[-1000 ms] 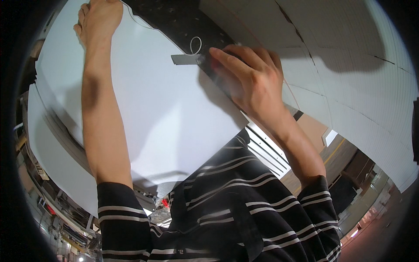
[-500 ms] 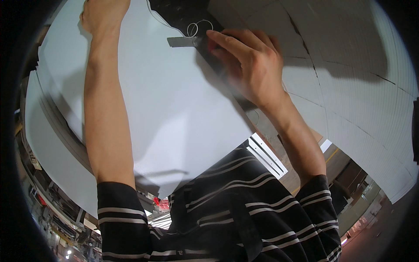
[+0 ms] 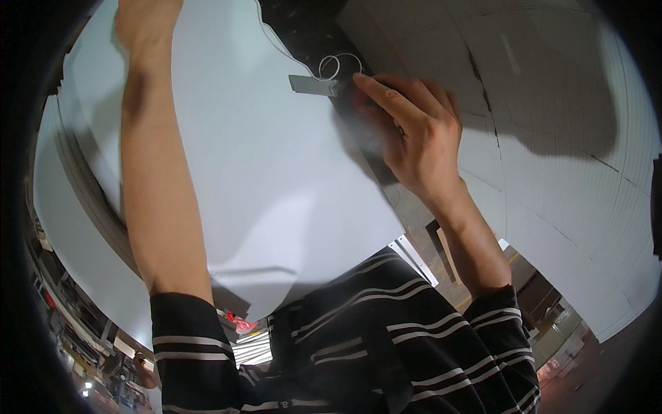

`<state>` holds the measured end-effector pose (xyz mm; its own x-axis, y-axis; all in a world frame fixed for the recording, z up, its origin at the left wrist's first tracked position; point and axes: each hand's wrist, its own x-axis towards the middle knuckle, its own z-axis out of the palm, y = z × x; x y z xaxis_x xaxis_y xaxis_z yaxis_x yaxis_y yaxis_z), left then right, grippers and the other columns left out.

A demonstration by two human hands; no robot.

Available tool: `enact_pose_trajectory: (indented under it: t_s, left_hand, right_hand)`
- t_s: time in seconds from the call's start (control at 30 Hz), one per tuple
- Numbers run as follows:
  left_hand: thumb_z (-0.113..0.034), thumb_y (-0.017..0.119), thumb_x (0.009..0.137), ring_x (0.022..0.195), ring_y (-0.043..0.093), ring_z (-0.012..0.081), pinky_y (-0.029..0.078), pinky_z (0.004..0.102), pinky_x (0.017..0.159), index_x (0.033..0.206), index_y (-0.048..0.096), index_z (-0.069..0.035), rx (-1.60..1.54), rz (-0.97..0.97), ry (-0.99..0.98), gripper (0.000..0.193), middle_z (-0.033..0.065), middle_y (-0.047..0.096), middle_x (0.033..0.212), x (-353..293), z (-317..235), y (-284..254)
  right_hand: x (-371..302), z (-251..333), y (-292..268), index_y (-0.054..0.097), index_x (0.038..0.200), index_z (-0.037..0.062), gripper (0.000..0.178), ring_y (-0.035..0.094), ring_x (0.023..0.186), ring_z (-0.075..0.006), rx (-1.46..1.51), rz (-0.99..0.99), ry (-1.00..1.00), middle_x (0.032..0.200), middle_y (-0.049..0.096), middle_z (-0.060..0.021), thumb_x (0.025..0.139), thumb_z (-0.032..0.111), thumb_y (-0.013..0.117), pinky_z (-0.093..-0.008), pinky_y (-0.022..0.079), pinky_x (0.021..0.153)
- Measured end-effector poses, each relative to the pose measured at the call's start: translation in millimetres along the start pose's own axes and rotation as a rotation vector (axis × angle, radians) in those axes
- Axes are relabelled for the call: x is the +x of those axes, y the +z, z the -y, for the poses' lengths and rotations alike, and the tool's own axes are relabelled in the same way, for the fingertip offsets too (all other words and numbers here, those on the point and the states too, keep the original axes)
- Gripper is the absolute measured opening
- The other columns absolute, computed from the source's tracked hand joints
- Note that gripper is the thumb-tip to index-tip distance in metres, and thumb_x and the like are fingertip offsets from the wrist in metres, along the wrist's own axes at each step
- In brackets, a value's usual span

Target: The person uses a utility knife to cut large white sheets on a workbench. They repeatedly score and snap the sheets, separating them into smaller pieces and stacking the cut sections.

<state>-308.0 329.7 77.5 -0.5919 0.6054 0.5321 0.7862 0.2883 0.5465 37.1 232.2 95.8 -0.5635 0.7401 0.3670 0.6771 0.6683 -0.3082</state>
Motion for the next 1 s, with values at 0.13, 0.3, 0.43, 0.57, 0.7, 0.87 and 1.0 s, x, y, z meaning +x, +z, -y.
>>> enact_pose_trajectory:
  t_s: [0.13,0.3,0.43,0.57,0.7,0.87,1.0]
  left_hand:
    - [-0.009,0.054,0.092,0.11,0.068,0.039,0.053,0.0437,0.097,0.122,0.066,-0.006,-0.018,0.045,0.042,0.033,0.0229,0.072,0.116,2,9,5]
    - [-0.008,0.054,0.092,0.112,0.068,0.04,0.052,0.0435,0.099,0.123,0.065,-0.003,-0.041,0.06,0.064,0.034,0.0253,0.071,0.117,2,2,0]
    - [-0.008,0.053,0.092,0.113,0.067,0.0408,0.051,0.0432,0.101,0.123,0.064,0.0,-0.055,0.062,0.074,0.034,0.0272,0.07,0.118,2,0,0]
    - [-0.007,0.053,0.092,0.115,0.066,0.0414,0.051,0.0426,0.103,0.124,0.064,0.001,-0.053,0.077,0.048,0.035,0.0279,0.07,0.119,3,1,0]
    - [-0.008,0.054,0.092,0.116,0.066,0.0414,0.051,0.0418,0.103,0.124,0.065,0.001,-0.031,0.048,0.054,0.036,0.027,0.07,0.12,1,-1,1]
    - [-0.01,0.053,0.092,0.116,0.066,0.0422,0.051,0.0432,0.103,0.123,0.066,-0.001,-0.054,0.04,0.055,0.035,0.0265,0.07,0.121,0,-3,1]
    - [-0.012,0.054,0.092,0.116,0.066,0.043,0.051,0.0446,0.103,0.123,0.067,-0.002,-0.006,0.049,-0.009,0.035,0.0266,0.07,0.12,1,-3,2]
  right_hand:
    - [10,3,-3,0.078,0.119,0.0177,0.037,0.067,0.094,-0.0217,-0.008,0.024,-0.005,0.106,0.075,-0.0013,0.083,0.008,0.077,-0.0378,0.049,0.086]
    - [12,2,-5,0.078,0.12,0.0169,0.04,0.068,0.094,-0.0213,-0.037,0.042,-0.007,0.107,0.075,-0.0015,0.083,0.003,0.075,-0.0376,0.049,0.086]
    - [16,-3,3,0.078,0.12,0.0198,0.034,0.067,0.094,-0.0211,-0.027,0.017,-0.035,0.106,0.074,-0.0008,0.086,0.014,0.078,-0.0408,0.049,0.085]
    - [22,-7,5,0.078,0.119,0.0212,0.031,0.066,0.093,-0.0211,-0.002,0.025,-0.052,0.105,0.072,-0.0001,0.088,0.02,0.08,-0.043,0.049,0.084]
    - [29,-14,6,0.078,0.118,0.0218,0.029,0.065,0.094,-0.0196,-0.003,0.036,-0.104,0.105,0.072,0.0011,0.089,0.022,0.08,-0.0416,0.048,0.085]
    - [43,-27,10,0.079,0.117,0.022,0.028,0.065,0.094,-0.0177,0.057,0.055,-0.171,0.105,0.072,0.0015,0.09,0.024,0.08,-0.0405,0.047,0.087]
    - [50,-33,12,0.079,0.117,0.0217,0.028,0.065,0.095,-0.0175,0.029,0.071,-0.23,0.105,0.073,0.0016,0.089,0.025,0.08,-0.0401,0.047,0.088]
